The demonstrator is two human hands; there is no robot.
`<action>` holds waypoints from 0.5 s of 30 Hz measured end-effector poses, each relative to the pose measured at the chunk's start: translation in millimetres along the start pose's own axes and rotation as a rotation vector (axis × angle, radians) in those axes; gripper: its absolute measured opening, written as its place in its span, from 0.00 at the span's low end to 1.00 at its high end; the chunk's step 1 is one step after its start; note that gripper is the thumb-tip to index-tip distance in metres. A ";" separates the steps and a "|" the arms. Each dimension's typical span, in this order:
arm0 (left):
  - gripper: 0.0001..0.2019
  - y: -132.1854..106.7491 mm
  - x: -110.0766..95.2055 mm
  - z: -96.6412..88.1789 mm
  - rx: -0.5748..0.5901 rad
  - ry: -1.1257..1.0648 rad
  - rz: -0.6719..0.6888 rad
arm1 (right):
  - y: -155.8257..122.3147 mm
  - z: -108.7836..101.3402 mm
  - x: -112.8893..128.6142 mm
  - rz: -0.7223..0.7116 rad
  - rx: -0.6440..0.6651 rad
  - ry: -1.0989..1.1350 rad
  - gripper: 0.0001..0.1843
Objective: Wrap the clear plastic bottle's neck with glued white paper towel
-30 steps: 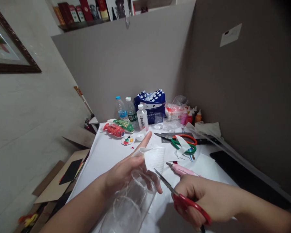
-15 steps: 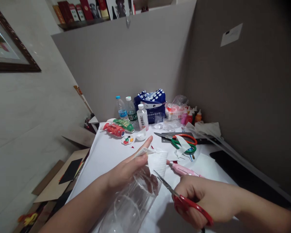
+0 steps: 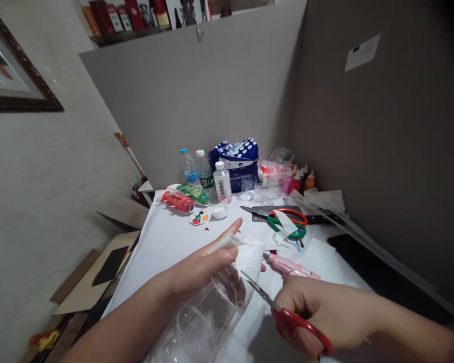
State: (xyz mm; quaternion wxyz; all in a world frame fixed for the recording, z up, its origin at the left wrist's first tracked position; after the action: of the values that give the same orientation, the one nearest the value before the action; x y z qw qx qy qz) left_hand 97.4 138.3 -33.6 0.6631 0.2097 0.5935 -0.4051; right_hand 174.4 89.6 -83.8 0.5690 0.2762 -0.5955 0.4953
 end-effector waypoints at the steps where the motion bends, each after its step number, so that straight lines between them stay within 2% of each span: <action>1: 0.39 0.2 0.6 1.1 0.014 0.019 -0.010 | 0.3 0.9 1.6 -0.006 0.007 -0.005 0.11; 6: 0.39 1.2 1.4 0.7 0.028 0.045 -0.010 | 1.3 2.7 8.9 -0.034 0.007 -0.004 0.11; 15: 0.38 0.3 5.3 0.1 0.033 0.075 -0.048 | -0.7 1.0 1.0 0.004 -0.001 0.000 0.11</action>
State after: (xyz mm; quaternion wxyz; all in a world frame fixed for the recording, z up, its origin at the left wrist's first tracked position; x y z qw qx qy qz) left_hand 97.5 136.9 -38.8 0.6269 0.2212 0.6162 -0.4224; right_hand 174.4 88.7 -82.5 0.5683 0.2744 -0.5963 0.4961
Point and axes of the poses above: each hand's wrist, its own y-axis towards the middle knuckle, its own z-axis out of the palm, x = y × z, the point moved 10 cm from there along y, towards the middle knuckle, and after that the axes turned 8 degrees about x, right-handed, at the moved point
